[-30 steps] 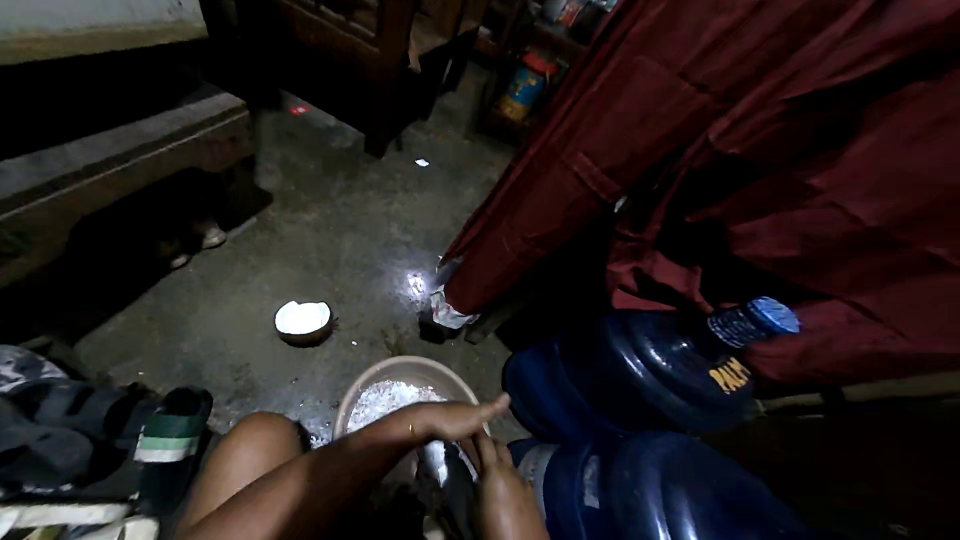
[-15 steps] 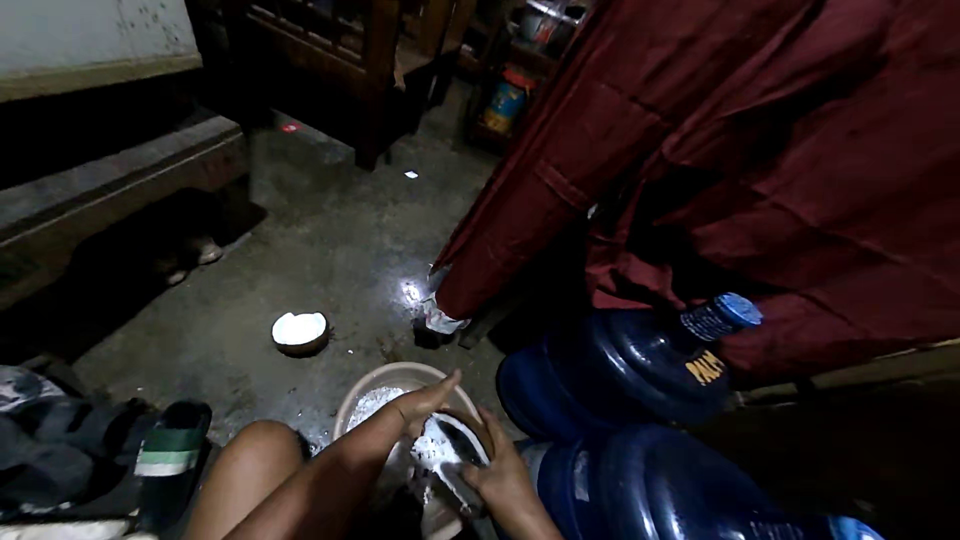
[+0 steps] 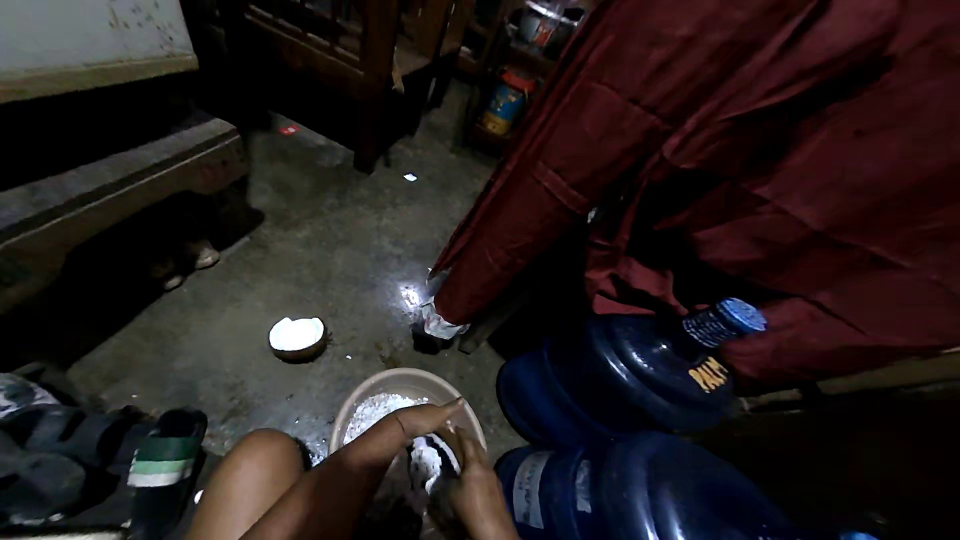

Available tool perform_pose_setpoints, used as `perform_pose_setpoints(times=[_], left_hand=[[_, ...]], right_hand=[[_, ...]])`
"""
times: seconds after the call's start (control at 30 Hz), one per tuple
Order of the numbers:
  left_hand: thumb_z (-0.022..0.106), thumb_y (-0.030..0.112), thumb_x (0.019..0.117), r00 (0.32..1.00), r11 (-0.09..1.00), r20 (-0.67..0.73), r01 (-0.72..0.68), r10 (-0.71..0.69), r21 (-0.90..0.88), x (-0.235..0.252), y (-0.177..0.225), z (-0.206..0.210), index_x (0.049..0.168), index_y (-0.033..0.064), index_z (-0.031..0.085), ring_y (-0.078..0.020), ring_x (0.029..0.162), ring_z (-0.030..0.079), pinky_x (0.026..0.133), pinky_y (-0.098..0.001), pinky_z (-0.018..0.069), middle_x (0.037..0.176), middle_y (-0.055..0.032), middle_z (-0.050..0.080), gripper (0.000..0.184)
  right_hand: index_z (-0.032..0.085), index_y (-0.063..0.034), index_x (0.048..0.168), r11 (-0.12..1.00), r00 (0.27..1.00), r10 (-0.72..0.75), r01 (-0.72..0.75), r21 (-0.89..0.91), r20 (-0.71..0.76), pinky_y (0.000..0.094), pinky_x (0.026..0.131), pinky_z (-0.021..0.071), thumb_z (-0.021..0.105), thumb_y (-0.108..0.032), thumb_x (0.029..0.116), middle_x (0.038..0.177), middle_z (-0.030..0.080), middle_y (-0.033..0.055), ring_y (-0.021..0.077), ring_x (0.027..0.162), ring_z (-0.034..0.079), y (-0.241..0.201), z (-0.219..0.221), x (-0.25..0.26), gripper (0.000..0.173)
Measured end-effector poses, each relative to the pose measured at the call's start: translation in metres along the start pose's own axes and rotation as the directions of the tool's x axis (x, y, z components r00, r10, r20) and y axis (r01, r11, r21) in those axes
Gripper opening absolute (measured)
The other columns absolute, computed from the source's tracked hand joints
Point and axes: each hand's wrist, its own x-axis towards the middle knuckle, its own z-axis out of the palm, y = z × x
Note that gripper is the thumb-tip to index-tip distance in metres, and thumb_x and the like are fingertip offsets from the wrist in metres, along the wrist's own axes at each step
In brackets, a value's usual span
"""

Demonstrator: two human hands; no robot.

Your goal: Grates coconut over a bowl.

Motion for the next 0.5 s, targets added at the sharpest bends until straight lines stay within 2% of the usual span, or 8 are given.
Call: perform_pose_setpoints(times=[0.07,0.1,0.2,0.27,0.3,0.37,0.43,0.5], left_hand=[[0.015,0.065,0.1063,0.993,0.998,0.102,-0.054,0.053,0.009,-0.034,0.030,0.001,0.145,-0.0031,0.050,-0.0360,0.141,0.046,0.117,-0.0573,0.0323,0.150,-0.0254,0.049,0.085],[0.017,0.064,0.1065,0.989,0.996,0.136,-0.070,0.061,0.059,-0.047,0.043,0.007,0.142,-0.0056,0.052,-0.0375,0.138,0.048,0.115,-0.0577,0.0339,0.146,-0.0275,0.052,0.086],[0.028,0.070,0.1031,0.993,0.942,0.072,-0.109,0.090,0.316,-0.043,0.035,0.032,0.110,-0.0052,0.070,-0.0409,0.114,0.064,0.097,-0.0635,0.0475,0.115,-0.0263,0.068,0.086],[0.027,0.068,0.1038,0.994,0.924,0.018,-0.103,0.104,0.368,-0.022,0.011,0.031,0.102,-0.0039,0.070,-0.0411,0.107,0.066,0.092,-0.0642,0.0496,0.107,-0.0256,0.069,0.084],[0.026,0.067,0.1043,0.998,0.934,0.010,-0.060,0.060,0.353,-0.012,0.006,0.025,0.105,-0.0047,0.070,-0.0414,0.110,0.065,0.095,-0.0643,0.0487,0.111,-0.0266,0.068,0.084],[0.025,0.067,0.1050,0.998,0.957,0.022,0.053,-0.062,0.285,0.001,0.003,0.017,0.119,-0.0071,0.067,-0.0417,0.121,0.060,0.103,-0.0635,0.0440,0.125,-0.0292,0.064,0.086],[0.020,0.064,0.1069,0.994,0.973,0.041,0.090,-0.100,0.212,0.009,-0.009,0.020,0.127,-0.0102,0.061,-0.0416,0.127,0.056,0.109,-0.0604,0.0389,0.134,-0.0311,0.058,0.087],[0.016,0.063,0.1072,0.996,0.994,0.041,0.070,-0.074,0.085,0.007,-0.006,0.009,0.135,-0.0088,0.056,-0.0395,0.130,0.053,0.111,-0.0576,0.0374,0.139,-0.0300,0.055,0.087]], right_hand=[[0.033,-0.0087,0.160,0.999,0.999,-0.045,0.045,-0.009,-0.013,0.0588,0.100,0.0528,0.071,-0.001,0.0841,0.158,0.040,0.0244,0.0430,0.126,0.061,-0.003,-0.020,-0.025,0.085],[0.035,-0.0073,0.159,0.998,0.998,-0.064,0.064,-0.023,-0.027,0.0605,0.095,0.0549,0.071,0.002,0.0829,0.156,0.042,0.0253,0.0446,0.119,0.064,-0.005,-0.027,-0.042,0.085],[0.049,0.0012,0.146,0.994,0.988,-0.098,0.093,-0.051,-0.122,0.0586,0.082,0.0592,0.075,-0.010,0.0870,0.146,0.050,0.0317,0.0470,0.102,0.069,-0.010,-0.013,-0.070,0.065],[0.055,-0.0004,0.141,0.995,0.974,-0.091,0.083,-0.048,-0.207,0.0562,0.079,0.0600,0.072,-0.011,0.0889,0.142,0.053,0.0318,0.0463,0.100,0.070,-0.009,0.014,-0.057,0.055],[0.056,-0.0013,0.141,0.997,0.979,-0.071,0.064,-0.043,-0.192,0.0558,0.082,0.0594,0.070,-0.010,0.0908,0.141,0.054,0.0306,0.0458,0.102,0.069,-0.011,0.021,-0.044,0.053],[0.049,-0.0071,0.148,0.992,0.999,0.028,-0.032,-0.125,-0.029,0.0551,0.091,0.0574,0.064,-0.014,0.0969,0.144,0.054,0.0244,0.0424,0.110,0.067,-0.015,0.018,-0.018,0.054],[0.038,-0.0147,0.158,0.971,0.986,0.105,-0.074,-0.228,0.130,0.0568,0.095,0.0548,0.056,-0.017,0.1022,0.148,0.052,0.0205,0.0410,0.114,0.067,-0.011,0.020,0.001,0.058],[0.032,-0.0180,0.161,0.965,0.976,0.134,-0.090,-0.244,0.169,0.0583,0.097,0.0534,0.059,-0.017,0.0997,0.146,0.054,0.0211,0.0412,0.116,0.066,-0.017,0.011,0.012,0.067]])
